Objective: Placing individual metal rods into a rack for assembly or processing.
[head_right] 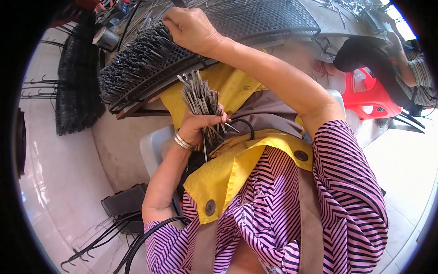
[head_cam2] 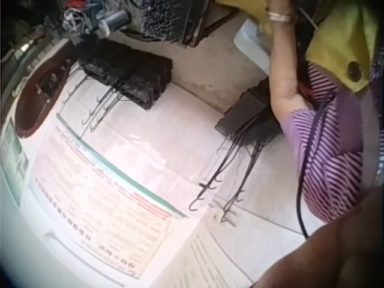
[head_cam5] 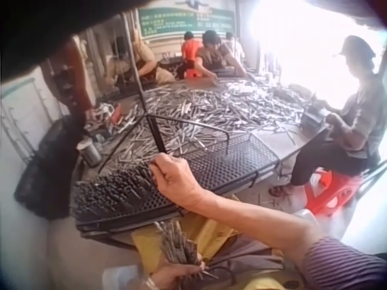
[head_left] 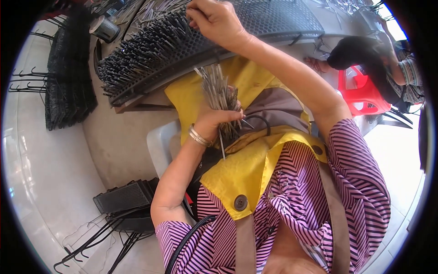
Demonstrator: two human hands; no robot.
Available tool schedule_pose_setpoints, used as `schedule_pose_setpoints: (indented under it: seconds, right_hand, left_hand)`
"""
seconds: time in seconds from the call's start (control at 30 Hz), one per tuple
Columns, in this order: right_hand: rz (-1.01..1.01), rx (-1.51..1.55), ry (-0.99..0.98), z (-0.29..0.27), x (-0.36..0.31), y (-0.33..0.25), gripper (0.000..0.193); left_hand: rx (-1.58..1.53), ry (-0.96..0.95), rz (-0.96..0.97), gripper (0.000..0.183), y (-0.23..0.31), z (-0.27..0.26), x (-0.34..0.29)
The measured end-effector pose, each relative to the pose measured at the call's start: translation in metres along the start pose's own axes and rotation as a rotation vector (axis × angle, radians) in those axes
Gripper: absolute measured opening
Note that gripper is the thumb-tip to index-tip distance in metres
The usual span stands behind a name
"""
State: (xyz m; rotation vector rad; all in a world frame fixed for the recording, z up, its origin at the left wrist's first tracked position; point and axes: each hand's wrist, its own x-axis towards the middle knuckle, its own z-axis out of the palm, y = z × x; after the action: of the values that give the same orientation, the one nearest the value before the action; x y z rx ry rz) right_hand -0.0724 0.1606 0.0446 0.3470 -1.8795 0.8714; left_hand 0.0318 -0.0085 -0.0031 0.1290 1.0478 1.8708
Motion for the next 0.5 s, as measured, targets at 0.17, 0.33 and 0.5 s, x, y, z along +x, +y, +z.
schedule_pose_setpoints:
  seconds: [0.17,0.33,0.5]
  right_hand:
    - [0.043,0.057,0.014,0.003,0.0,-0.006,0.008]
    - [0.092,0.146,-0.054,-0.001,0.008,-0.016,0.004]
    - [0.088,-0.117,-0.156,0.018,-0.005,0.003,0.005]
  left_hand:
    - [0.006,0.015,-0.034,0.056,0.0,0.0,-0.001]
    - [0.064,0.079,0.004,0.04,-0.002,-0.001,-0.002]
    - [0.069,0.104,0.004,0.035,0.001,0.001,-0.002]
